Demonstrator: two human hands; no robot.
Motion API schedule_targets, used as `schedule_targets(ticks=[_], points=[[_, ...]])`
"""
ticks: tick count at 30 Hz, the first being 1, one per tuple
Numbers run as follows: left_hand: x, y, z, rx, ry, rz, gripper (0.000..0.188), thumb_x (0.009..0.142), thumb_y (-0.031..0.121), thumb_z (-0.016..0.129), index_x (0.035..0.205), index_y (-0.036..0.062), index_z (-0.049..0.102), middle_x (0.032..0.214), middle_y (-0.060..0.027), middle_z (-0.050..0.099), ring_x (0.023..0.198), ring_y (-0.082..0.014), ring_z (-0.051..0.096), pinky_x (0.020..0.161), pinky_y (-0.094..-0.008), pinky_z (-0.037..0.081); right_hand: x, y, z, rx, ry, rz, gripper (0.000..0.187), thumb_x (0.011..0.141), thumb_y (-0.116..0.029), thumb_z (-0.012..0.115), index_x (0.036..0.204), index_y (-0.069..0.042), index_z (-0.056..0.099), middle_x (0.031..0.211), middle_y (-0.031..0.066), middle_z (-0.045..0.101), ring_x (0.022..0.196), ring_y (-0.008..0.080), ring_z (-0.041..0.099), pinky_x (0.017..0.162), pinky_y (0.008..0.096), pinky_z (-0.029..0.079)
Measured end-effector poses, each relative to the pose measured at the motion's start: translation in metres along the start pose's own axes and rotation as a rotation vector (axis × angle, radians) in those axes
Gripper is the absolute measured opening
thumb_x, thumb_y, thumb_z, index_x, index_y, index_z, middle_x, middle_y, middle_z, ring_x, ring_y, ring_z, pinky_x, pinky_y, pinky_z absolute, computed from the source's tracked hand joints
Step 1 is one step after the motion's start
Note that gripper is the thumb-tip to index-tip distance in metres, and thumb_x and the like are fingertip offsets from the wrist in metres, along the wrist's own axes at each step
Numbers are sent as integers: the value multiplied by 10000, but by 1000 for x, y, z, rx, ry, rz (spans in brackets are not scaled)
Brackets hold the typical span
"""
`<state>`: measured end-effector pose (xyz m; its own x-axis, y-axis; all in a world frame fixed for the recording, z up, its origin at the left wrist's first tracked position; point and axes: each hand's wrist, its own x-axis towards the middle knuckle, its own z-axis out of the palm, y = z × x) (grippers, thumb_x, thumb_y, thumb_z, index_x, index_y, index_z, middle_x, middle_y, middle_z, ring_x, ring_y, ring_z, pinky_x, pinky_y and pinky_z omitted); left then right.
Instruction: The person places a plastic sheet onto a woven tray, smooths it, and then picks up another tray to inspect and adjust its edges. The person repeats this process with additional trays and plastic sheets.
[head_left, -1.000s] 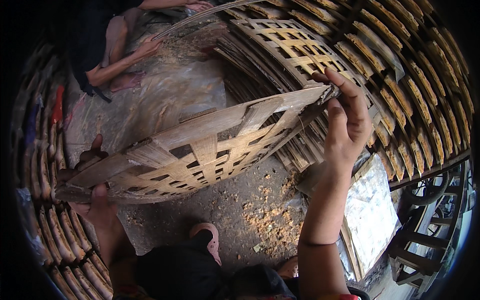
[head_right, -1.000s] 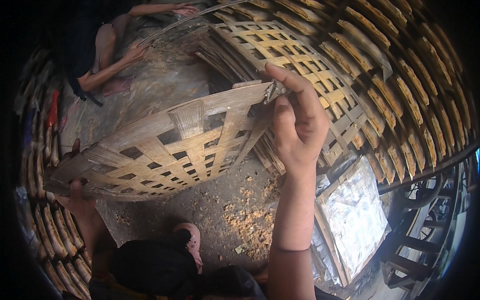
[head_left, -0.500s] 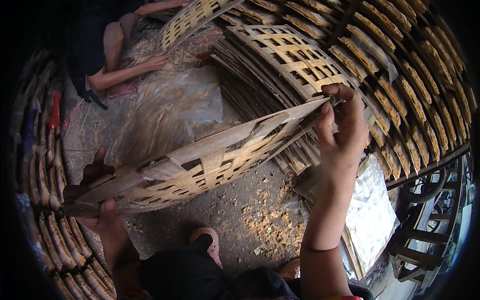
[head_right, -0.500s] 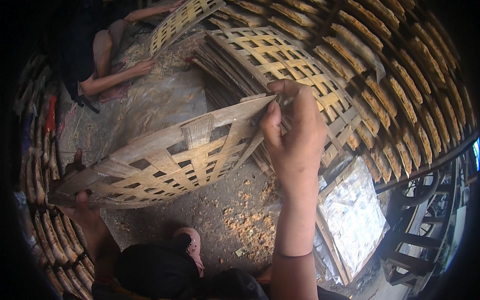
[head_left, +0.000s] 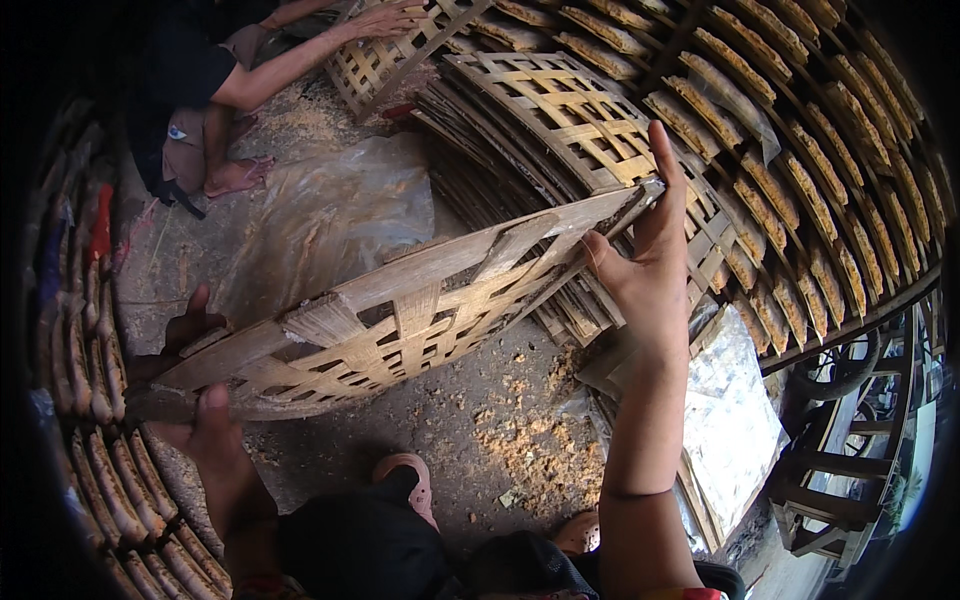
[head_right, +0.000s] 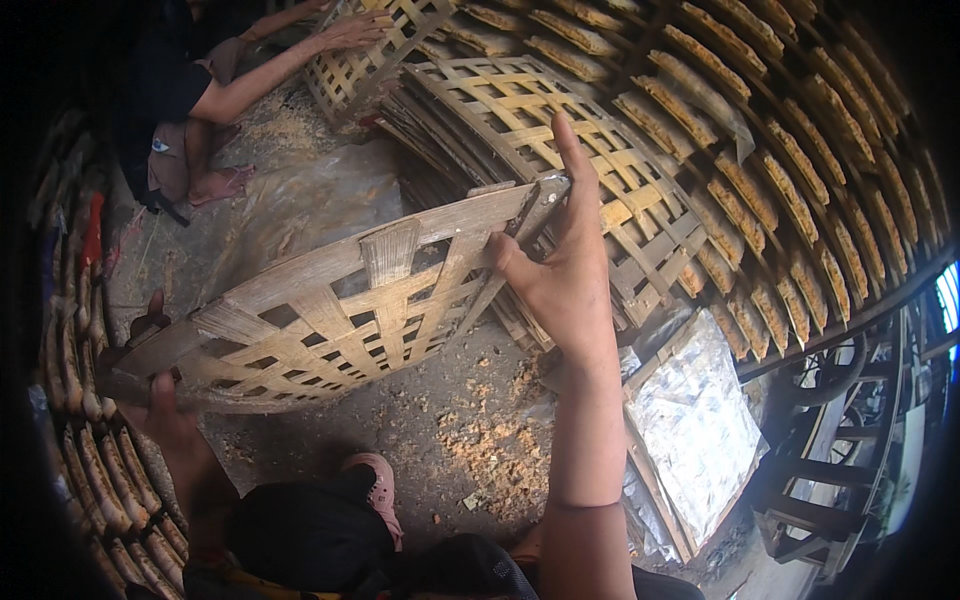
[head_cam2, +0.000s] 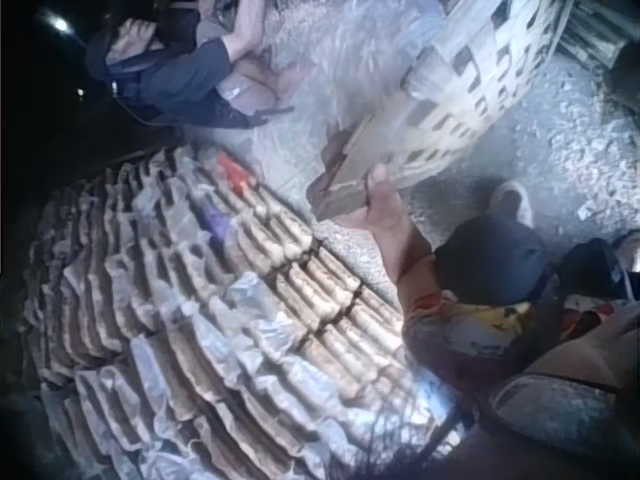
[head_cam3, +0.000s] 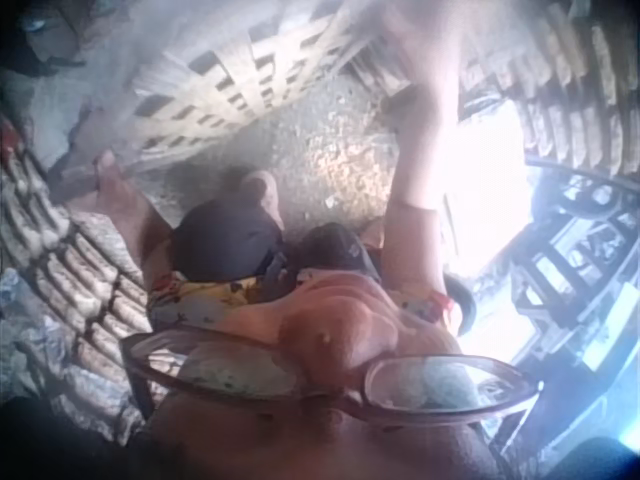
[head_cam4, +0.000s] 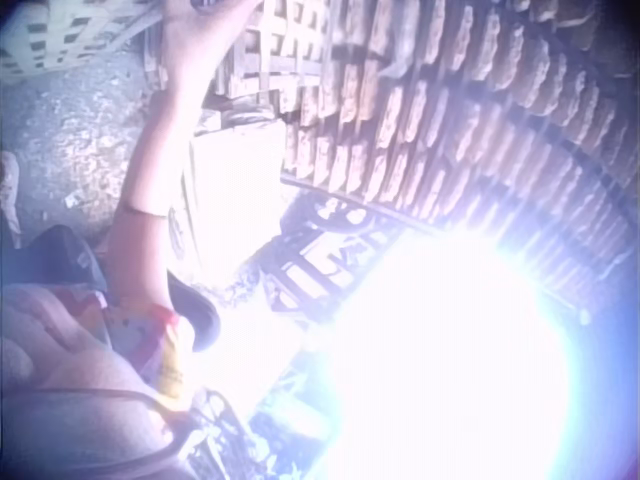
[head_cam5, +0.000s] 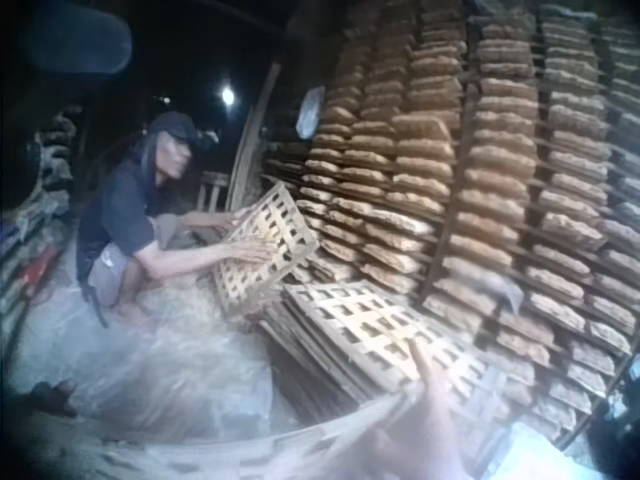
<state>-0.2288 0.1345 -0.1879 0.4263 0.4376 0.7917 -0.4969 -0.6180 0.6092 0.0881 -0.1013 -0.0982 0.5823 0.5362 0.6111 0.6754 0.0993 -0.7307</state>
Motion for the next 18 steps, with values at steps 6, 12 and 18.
schedule_targets(ticks=[6, 12, 18], points=[[4, -4, 3, -18, 56, 7, 462, 841, 86, 556, 1275, -58, 486, 1245, -264, 561, 1289, -467, 450, 1099, -614, 361, -3, 21, 0, 267, -59, 27, 955, 761, -42, 659, 1540, 15, 109, 1575, 214, 203, 1439, 286, 267, 1178, 400, 203], [3, -10, -9, 61, 78, 39, 471, 847, 113, 578, 1256, -104, 488, 1246, -268, 561, 1259, -486, 476, 1049, -581, 441, -4, 31, 17, 196, 131, -161, 754, 857, -2, 553, 1506, 23, 170, 1516, 198, 284, 1368, 284, 371, 1131, 399, 300], [14, 11, 24, 27, 333, -92, 429, 863, 96, 577, 1231, -95, 463, 1141, -285, 580, 1225, -468, 512, 1056, -650, 393, -3, 42, 33, 72, 109, -176, 775, 884, 63, 494, 1524, -31, 67, 1311, 235, 487, 1213, 252, 529, 1060, 378, 397]])
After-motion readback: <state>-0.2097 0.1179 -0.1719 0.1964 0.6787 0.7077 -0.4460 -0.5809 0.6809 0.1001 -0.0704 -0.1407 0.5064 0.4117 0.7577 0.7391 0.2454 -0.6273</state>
